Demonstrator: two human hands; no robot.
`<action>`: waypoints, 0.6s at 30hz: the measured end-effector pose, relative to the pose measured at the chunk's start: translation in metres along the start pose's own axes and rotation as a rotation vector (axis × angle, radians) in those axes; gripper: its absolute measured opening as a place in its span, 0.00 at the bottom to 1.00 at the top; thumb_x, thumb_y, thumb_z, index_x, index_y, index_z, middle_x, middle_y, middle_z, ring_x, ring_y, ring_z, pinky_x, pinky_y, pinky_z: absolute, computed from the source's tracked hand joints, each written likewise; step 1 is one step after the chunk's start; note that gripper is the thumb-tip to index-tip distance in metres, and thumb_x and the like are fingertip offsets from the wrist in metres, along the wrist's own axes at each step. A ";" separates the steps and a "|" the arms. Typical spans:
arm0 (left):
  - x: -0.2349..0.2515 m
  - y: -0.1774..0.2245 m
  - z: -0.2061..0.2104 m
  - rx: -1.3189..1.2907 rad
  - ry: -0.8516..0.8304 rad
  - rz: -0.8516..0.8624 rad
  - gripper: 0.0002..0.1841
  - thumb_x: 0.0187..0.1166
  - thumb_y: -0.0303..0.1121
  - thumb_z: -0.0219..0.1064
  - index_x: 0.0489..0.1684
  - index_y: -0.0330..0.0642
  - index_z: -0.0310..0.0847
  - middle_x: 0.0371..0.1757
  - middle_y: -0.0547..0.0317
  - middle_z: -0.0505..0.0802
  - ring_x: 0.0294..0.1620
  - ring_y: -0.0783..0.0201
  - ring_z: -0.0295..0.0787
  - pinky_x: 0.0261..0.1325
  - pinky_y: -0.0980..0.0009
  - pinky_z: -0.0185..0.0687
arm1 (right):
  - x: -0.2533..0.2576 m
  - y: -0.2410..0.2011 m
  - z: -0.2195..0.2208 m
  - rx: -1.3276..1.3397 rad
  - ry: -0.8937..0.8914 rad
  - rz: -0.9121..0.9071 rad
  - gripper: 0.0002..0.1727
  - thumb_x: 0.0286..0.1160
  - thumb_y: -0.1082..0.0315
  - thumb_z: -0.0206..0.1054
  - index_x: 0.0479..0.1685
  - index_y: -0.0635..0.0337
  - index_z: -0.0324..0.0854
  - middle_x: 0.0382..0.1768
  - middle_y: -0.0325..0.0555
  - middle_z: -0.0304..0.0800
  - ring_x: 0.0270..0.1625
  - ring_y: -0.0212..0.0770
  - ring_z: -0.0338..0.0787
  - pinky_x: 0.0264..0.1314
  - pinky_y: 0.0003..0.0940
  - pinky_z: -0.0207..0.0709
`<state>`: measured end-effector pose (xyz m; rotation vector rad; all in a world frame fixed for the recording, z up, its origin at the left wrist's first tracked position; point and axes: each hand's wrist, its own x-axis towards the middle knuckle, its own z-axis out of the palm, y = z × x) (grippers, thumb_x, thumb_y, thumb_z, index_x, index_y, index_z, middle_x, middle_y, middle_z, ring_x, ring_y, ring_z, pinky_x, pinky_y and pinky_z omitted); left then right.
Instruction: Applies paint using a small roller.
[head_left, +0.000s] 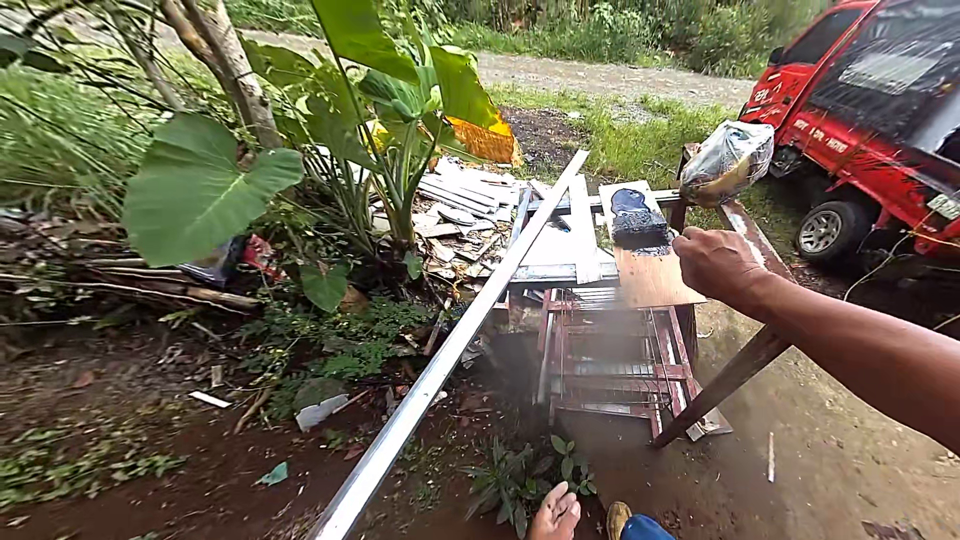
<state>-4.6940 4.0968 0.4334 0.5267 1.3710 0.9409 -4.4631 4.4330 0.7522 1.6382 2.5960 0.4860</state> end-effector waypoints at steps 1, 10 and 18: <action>0.011 0.027 0.011 0.021 -0.026 0.054 0.31 0.82 0.35 0.67 0.85 0.38 0.64 0.75 0.42 0.84 0.72 0.51 0.85 0.71 0.52 0.82 | 0.007 0.003 0.002 0.017 0.042 0.000 0.07 0.75 0.75 0.61 0.42 0.68 0.84 0.45 0.63 0.88 0.42 0.65 0.91 0.38 0.63 0.82; 0.070 0.220 0.133 -0.093 -0.119 0.395 0.22 0.89 0.35 0.60 0.79 0.36 0.71 0.66 0.47 0.90 0.60 0.55 0.92 0.61 0.59 0.89 | 0.086 0.008 0.025 0.021 -0.088 0.041 0.09 0.74 0.79 0.62 0.47 0.73 0.84 0.50 0.70 0.86 0.50 0.71 0.90 0.43 0.68 0.82; 0.084 0.259 0.180 -0.288 -0.106 0.332 0.22 0.92 0.38 0.57 0.77 0.34 0.70 0.54 0.45 0.94 0.46 0.56 0.95 0.47 0.63 0.91 | -0.046 0.013 -0.001 -0.019 -0.150 -0.090 0.07 0.74 0.67 0.66 0.39 0.62 0.83 0.38 0.54 0.87 0.35 0.57 0.90 0.33 0.55 0.81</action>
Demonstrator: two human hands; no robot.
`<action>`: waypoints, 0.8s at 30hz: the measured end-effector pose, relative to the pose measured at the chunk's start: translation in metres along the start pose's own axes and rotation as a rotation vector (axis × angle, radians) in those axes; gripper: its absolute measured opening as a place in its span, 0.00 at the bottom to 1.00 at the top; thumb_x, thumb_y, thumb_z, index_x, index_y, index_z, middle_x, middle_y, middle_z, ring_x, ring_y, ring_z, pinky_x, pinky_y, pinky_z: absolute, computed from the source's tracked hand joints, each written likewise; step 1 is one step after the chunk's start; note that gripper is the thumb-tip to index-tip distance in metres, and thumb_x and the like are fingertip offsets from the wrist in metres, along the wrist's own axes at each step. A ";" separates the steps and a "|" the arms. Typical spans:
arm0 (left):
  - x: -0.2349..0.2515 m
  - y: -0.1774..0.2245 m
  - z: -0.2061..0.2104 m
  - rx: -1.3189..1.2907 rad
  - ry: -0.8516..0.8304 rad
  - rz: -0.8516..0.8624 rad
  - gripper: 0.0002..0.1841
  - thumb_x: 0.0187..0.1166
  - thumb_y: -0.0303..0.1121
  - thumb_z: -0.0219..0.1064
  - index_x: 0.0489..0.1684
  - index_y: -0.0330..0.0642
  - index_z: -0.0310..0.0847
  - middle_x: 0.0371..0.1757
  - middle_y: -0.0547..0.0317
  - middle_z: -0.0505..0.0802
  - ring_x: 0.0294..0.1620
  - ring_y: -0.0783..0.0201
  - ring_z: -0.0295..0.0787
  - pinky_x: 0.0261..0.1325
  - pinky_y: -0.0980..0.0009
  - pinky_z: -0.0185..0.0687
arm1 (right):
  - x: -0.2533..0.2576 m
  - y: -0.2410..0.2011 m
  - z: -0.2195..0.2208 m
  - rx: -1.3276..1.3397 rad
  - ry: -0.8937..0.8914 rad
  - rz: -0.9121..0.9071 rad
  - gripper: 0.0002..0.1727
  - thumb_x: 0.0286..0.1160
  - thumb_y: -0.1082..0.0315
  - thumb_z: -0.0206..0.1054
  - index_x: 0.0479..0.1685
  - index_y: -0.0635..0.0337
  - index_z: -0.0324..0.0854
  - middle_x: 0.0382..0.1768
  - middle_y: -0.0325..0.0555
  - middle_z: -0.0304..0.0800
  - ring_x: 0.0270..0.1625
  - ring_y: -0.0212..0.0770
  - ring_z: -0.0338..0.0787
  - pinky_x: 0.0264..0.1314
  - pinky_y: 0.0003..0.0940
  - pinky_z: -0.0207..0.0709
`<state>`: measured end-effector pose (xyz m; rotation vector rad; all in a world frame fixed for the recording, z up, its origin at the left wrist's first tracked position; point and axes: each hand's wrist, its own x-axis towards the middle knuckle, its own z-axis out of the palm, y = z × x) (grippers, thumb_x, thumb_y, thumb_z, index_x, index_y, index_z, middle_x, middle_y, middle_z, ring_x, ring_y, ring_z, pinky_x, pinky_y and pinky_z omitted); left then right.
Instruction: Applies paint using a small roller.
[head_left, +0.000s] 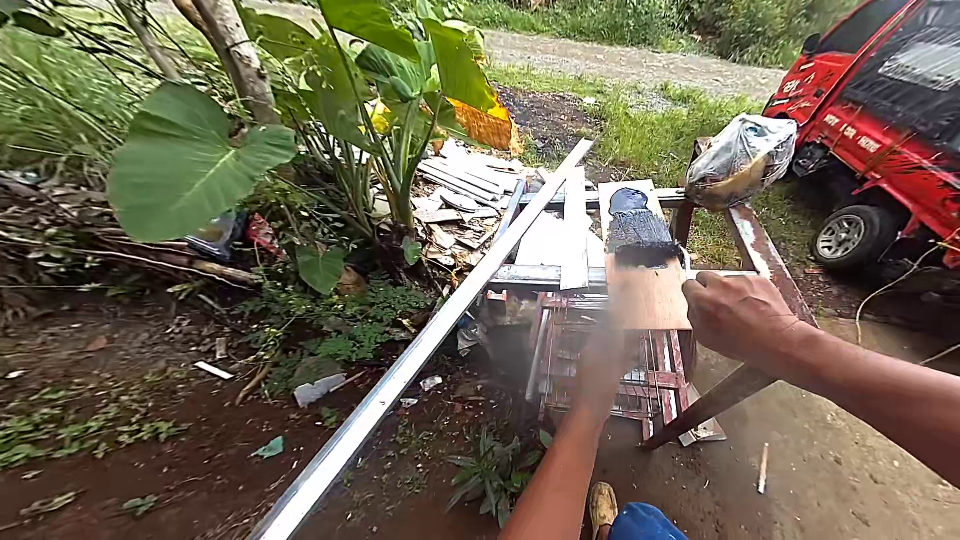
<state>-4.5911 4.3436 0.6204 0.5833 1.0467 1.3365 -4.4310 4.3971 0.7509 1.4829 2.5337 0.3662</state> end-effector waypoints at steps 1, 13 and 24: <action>0.002 0.000 0.004 -0.027 -0.002 0.008 0.21 0.93 0.37 0.56 0.76 0.33 0.71 0.52 0.44 0.94 0.44 0.56 0.95 0.45 0.64 0.92 | -0.008 -0.002 -0.003 -0.008 -0.010 0.013 0.07 0.75 0.67 0.65 0.38 0.62 0.83 0.37 0.54 0.87 0.35 0.57 0.90 0.32 0.54 0.80; 0.005 0.006 0.024 -0.044 0.126 0.061 0.12 0.91 0.28 0.56 0.57 0.28 0.81 0.38 0.45 0.95 0.33 0.61 0.95 0.35 0.70 0.89 | 0.112 0.006 -0.008 0.100 -0.049 0.131 0.09 0.63 0.69 0.70 0.37 0.66 0.84 0.39 0.65 0.89 0.48 0.69 0.91 0.40 0.69 0.78; 0.003 0.002 0.026 0.056 0.086 0.062 0.12 0.90 0.31 0.59 0.55 0.29 0.81 0.39 0.46 0.95 0.32 0.61 0.94 0.37 0.67 0.91 | 0.063 -0.001 -0.010 0.064 -0.047 0.097 0.08 0.70 0.70 0.66 0.38 0.68 0.82 0.37 0.67 0.88 0.44 0.71 0.91 0.36 0.69 0.78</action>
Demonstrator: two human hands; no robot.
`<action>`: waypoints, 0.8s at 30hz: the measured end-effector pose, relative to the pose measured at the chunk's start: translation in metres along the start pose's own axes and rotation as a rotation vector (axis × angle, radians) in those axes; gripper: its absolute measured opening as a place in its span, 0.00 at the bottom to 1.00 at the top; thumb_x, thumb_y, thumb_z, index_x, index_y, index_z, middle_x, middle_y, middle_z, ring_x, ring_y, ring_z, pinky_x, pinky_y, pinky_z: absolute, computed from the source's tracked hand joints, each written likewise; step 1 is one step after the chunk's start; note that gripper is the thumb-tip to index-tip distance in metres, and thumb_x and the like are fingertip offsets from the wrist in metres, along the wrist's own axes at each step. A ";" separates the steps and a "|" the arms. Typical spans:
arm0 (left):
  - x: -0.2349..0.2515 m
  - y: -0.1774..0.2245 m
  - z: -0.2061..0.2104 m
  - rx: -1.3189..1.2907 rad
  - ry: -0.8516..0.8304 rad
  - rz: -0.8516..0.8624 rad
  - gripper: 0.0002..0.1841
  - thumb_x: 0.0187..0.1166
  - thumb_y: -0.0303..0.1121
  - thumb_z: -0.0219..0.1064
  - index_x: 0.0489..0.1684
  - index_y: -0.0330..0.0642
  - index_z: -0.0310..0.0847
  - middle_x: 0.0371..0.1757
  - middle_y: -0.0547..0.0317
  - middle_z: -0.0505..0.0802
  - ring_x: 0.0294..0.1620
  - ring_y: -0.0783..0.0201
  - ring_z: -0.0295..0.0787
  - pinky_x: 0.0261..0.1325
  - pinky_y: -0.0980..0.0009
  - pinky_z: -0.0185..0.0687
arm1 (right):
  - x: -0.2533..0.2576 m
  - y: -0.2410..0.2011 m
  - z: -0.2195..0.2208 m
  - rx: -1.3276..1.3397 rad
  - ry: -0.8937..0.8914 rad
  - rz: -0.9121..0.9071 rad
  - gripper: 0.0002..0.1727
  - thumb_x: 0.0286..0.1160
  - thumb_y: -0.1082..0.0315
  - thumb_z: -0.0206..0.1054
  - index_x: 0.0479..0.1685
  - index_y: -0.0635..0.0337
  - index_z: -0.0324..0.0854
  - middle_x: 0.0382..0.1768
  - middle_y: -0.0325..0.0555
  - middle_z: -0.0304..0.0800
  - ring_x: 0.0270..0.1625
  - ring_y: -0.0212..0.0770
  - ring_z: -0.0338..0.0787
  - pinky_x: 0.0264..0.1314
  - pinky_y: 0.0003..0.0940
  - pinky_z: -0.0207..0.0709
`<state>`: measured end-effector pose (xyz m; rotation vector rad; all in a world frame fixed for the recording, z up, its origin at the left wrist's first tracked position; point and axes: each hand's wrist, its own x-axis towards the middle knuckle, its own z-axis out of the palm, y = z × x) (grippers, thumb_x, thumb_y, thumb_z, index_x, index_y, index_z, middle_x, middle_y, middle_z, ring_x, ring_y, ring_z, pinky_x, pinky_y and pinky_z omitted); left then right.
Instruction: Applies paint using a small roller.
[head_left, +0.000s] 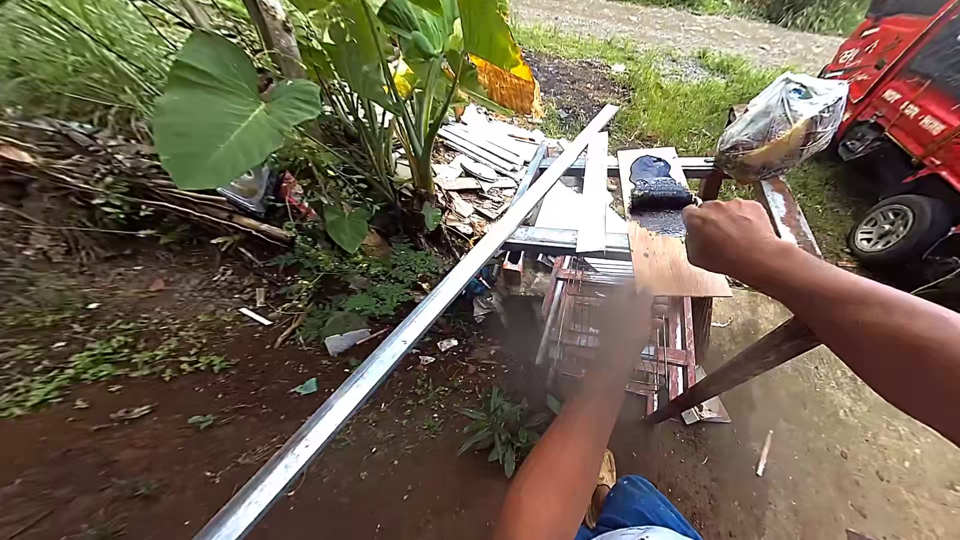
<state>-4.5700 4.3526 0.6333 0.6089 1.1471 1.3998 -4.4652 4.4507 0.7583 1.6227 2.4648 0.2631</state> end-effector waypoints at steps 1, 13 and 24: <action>0.000 0.000 -0.001 0.004 -0.004 -0.005 0.13 0.91 0.32 0.58 0.56 0.30 0.81 0.39 0.46 0.95 0.32 0.61 0.94 0.37 0.67 0.91 | 0.018 0.004 0.005 0.053 0.010 0.022 0.11 0.67 0.69 0.68 0.41 0.70 0.81 0.40 0.70 0.88 0.47 0.73 0.90 0.38 0.72 0.78; 0.021 0.008 -0.024 -0.060 -0.101 0.002 0.15 0.92 0.35 0.57 0.65 0.32 0.77 0.42 0.50 0.95 0.36 0.63 0.94 0.40 0.69 0.91 | -0.100 0.052 0.011 0.228 0.317 -0.066 0.16 0.79 0.65 0.53 0.46 0.64 0.84 0.41 0.68 0.89 0.45 0.76 0.89 0.38 0.77 0.74; -0.066 -0.190 -0.193 0.233 0.090 -0.663 0.34 0.83 0.43 0.70 0.85 0.37 0.62 0.74 0.39 0.83 0.70 0.48 0.84 0.69 0.51 0.81 | -0.292 0.010 0.200 1.663 0.203 0.286 0.15 0.82 0.61 0.60 0.58 0.53 0.87 0.25 0.26 0.81 0.22 0.24 0.76 0.25 0.20 0.75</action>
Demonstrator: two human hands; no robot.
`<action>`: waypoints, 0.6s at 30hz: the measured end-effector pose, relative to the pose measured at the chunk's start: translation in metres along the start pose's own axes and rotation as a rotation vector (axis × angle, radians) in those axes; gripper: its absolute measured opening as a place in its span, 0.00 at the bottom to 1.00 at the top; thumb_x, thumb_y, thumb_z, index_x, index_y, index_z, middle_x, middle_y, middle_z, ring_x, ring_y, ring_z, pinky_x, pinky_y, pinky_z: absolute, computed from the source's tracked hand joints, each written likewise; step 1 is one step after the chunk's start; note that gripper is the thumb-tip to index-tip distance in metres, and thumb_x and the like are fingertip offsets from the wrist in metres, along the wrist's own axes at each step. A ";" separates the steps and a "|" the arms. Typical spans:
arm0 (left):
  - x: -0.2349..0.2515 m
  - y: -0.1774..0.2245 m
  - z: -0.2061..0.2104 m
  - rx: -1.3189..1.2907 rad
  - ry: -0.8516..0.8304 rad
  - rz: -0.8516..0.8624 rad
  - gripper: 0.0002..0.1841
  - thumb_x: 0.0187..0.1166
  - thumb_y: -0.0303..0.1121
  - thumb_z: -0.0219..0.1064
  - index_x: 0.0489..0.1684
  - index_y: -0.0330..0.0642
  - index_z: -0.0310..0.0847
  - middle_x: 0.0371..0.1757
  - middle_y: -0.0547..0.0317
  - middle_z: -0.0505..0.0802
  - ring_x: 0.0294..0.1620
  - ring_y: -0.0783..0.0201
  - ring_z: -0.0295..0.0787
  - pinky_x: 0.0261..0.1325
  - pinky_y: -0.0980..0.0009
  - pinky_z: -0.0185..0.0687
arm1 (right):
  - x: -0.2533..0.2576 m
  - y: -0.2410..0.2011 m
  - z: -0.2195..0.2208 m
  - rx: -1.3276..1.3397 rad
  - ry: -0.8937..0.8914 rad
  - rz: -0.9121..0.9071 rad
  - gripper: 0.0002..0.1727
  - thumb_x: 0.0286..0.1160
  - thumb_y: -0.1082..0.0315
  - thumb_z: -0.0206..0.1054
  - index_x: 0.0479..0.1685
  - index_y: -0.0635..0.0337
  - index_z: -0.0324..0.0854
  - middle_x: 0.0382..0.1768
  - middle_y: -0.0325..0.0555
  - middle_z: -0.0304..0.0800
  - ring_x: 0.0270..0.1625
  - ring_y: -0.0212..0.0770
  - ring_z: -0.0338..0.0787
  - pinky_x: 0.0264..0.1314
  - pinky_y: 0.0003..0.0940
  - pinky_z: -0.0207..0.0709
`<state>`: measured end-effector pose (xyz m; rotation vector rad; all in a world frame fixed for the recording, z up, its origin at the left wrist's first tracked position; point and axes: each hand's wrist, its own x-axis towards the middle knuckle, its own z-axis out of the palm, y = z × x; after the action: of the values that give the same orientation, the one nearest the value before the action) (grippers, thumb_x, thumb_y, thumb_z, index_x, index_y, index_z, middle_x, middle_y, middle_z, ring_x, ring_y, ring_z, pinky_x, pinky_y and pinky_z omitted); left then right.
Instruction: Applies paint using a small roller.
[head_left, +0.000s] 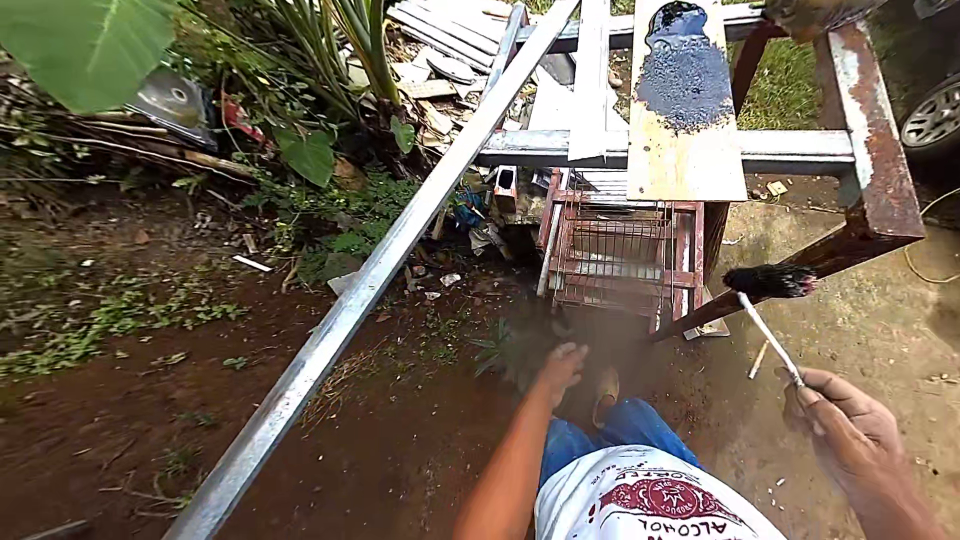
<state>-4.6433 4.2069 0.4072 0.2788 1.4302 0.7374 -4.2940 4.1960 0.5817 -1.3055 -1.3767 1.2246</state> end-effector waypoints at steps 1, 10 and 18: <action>0.008 -0.024 0.001 0.017 0.021 -0.077 0.38 0.81 0.46 0.72 0.86 0.37 0.60 0.78 0.37 0.79 0.75 0.45 0.80 0.72 0.48 0.78 | -0.013 0.019 0.010 0.065 0.039 0.131 0.14 0.81 0.63 0.58 0.54 0.53 0.88 0.22 0.26 0.77 0.18 0.24 0.72 0.21 0.20 0.71; 0.064 -0.071 0.019 0.207 0.063 -0.207 0.41 0.81 0.50 0.71 0.89 0.39 0.57 0.84 0.39 0.74 0.81 0.42 0.73 0.77 0.42 0.73 | 0.008 0.072 0.028 -0.259 -0.022 0.273 0.12 0.81 0.66 0.55 0.50 0.61 0.82 0.23 0.35 0.80 0.18 0.28 0.76 0.19 0.24 0.73; 0.031 -0.145 -0.043 0.034 0.347 -0.252 0.33 0.85 0.40 0.68 0.85 0.34 0.62 0.79 0.38 0.80 0.76 0.44 0.80 0.73 0.45 0.78 | 0.172 0.090 0.084 -0.589 -0.344 0.373 0.17 0.88 0.71 0.54 0.68 0.64 0.80 0.40 0.55 0.89 0.36 0.45 0.86 0.44 0.48 0.81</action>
<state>-4.6429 4.1055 0.2906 -0.0072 1.7686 0.5722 -4.3779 4.3570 0.4725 -1.8857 -1.8947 1.3920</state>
